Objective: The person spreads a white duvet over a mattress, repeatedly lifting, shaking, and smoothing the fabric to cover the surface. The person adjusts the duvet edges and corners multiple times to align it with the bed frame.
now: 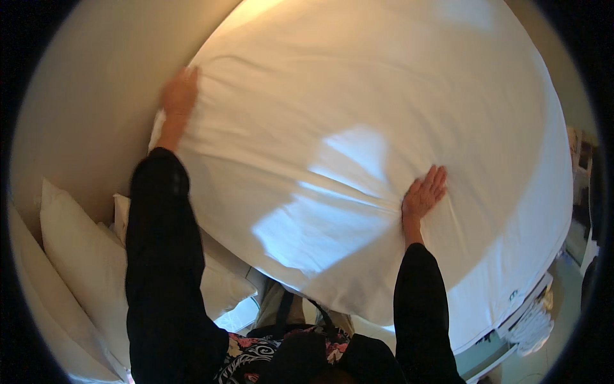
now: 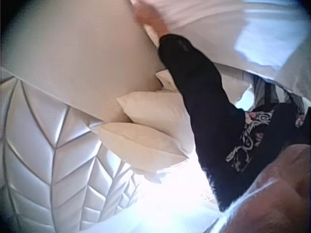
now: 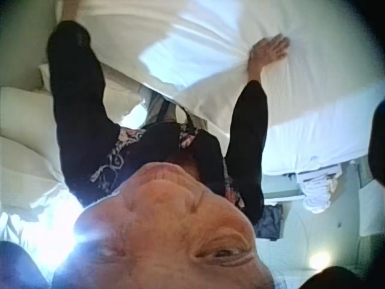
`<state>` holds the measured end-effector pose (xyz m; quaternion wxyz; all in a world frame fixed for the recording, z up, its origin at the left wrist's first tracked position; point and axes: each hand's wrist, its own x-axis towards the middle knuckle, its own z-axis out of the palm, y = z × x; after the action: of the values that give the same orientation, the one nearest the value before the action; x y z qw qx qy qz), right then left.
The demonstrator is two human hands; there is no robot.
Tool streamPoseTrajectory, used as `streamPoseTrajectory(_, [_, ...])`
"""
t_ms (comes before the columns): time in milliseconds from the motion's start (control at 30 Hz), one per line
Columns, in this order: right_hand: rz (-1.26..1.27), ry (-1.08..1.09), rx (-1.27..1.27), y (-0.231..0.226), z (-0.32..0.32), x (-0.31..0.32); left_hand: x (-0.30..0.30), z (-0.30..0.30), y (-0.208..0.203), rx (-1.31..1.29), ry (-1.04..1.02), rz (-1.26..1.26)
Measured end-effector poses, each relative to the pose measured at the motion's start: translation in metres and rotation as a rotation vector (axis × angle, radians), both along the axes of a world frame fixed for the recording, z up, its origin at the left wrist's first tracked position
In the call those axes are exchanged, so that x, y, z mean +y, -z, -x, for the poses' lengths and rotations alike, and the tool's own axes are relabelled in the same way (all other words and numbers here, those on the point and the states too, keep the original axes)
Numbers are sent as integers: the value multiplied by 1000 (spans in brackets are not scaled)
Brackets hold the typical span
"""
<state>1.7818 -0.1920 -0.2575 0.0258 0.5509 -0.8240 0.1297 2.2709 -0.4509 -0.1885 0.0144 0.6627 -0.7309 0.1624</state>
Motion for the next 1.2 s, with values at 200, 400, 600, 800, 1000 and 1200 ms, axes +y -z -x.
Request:
streamPoseTrajectory(200, [-38,-122,-324,-39,-30,0,-40,-20,-44,-108,11,129])
streamPoseTrajectory(400, [-27,-165,-169,-5,-41,-11,-19,-44,45,387,-148,-158])
streamPoseTrajectory(600, [-94,-115,-169,-4,-30,4,46,-29,-12,873,-327,-719])
streamPoseTrajectory(800, [14,-139,-227,-4,-28,3,108,-168,14,228,-265,-620])
streamPoseTrajectory(1000, [66,-51,-178,-8,0,35,120,-77,34,-39,129,-269])
streamPoseTrajectory(1200, [119,-373,-419,-16,-33,185,324,165,95,-13,-130,-137])
